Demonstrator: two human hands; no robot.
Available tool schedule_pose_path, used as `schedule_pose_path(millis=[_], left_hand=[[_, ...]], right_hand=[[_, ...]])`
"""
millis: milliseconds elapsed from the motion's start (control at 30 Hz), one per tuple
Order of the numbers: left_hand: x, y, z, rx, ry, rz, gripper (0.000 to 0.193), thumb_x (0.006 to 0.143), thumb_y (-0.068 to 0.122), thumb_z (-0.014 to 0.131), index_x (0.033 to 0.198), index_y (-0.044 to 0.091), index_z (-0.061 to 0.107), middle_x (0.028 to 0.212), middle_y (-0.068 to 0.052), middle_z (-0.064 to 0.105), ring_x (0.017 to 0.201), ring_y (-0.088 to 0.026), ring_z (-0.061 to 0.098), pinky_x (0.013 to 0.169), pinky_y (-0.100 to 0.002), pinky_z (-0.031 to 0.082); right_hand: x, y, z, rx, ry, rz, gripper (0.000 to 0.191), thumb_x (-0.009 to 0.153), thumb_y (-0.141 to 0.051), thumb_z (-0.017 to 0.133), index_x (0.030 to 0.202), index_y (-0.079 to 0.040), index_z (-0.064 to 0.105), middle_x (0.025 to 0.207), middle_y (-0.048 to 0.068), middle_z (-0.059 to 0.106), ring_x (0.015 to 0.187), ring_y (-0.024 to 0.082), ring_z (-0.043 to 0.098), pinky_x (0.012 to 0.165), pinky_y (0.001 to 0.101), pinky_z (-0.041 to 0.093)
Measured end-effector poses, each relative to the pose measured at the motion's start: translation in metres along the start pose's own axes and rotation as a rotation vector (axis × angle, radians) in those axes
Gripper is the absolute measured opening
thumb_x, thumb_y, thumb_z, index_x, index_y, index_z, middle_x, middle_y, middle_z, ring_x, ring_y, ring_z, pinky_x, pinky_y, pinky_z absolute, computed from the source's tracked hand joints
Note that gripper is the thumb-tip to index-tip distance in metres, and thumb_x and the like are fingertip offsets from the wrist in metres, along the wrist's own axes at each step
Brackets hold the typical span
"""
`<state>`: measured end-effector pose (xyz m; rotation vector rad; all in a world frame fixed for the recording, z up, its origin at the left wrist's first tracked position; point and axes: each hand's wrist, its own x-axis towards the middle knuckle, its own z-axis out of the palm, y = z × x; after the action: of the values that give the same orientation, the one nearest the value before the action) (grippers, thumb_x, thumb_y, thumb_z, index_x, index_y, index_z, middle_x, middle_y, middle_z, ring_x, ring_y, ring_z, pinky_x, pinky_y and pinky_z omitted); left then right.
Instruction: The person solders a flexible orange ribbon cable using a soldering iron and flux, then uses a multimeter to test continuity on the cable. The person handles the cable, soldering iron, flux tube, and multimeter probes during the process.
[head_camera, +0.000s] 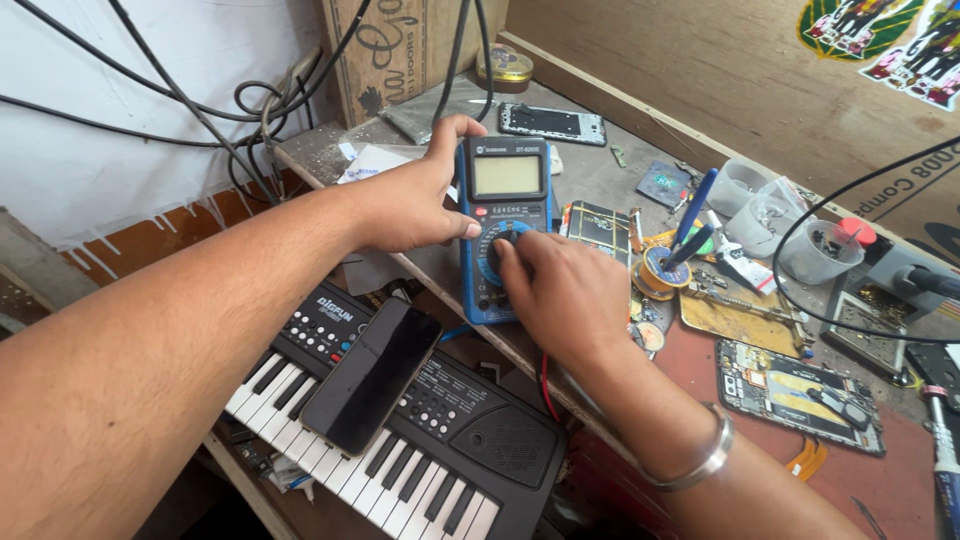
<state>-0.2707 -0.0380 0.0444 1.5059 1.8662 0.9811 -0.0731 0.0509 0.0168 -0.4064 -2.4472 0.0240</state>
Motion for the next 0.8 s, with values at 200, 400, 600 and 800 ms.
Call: schedule_pose_path(millis=[200,400,600,800], left_hand=[[-0.005,0.005,0.001,-0.08,0.014,-0.084,0.097,0.084,0.006,0.07,0.152,0.016,0.001,0.127,-0.023,0.063,0.107,-0.025,0.069,0.085,-0.036,0.059],[-0.009,0.018,0.002,-0.249,0.051,-0.257,0.111,0.077,0.008,0.073,0.156,0.019,-0.004,0.137,-0.013,0.051,0.114,-0.025,0.068,0.086,-0.04,0.064],[-0.009,0.017,0.002,-0.41,0.06,-0.316,0.079,0.085,0.021,0.075,0.151,0.009,0.034,0.141,-0.013,0.056,0.125,-0.023,0.06,0.098,-0.047,0.057],[-0.001,0.006,0.005,-0.588,0.105,-0.23,0.06,0.086,0.018,0.068,0.141,0.008,0.046,0.135,-0.01,0.062,0.121,-0.025,0.065,0.098,-0.048,0.057]], right_hand=[[-0.006,0.012,-0.002,0.211,0.007,0.214,0.038,0.095,-0.041,0.069,0.075,-0.009,0.069,0.062,0.01,0.064,0.059,0.031,0.065,0.055,0.0445,0.047],[-0.006,0.029,-0.006,0.311,0.13,0.174,0.03,0.097,-0.033,0.071,0.09,-0.005,0.068,0.077,0.008,0.07,0.067,0.025,0.066,0.061,0.0391,0.049],[-0.006,0.029,-0.005,0.398,-0.083,0.391,0.039,0.09,-0.036,0.07,0.113,-0.005,0.064,0.088,0.008,0.077,0.066,0.02,0.072,0.062,0.0364,0.054],[-0.007,0.035,-0.004,0.562,0.015,0.215,0.043,0.093,-0.029,0.069,0.125,-0.002,0.06,0.097,0.011,0.077,0.081,0.019,0.074,0.072,0.0349,0.056]])
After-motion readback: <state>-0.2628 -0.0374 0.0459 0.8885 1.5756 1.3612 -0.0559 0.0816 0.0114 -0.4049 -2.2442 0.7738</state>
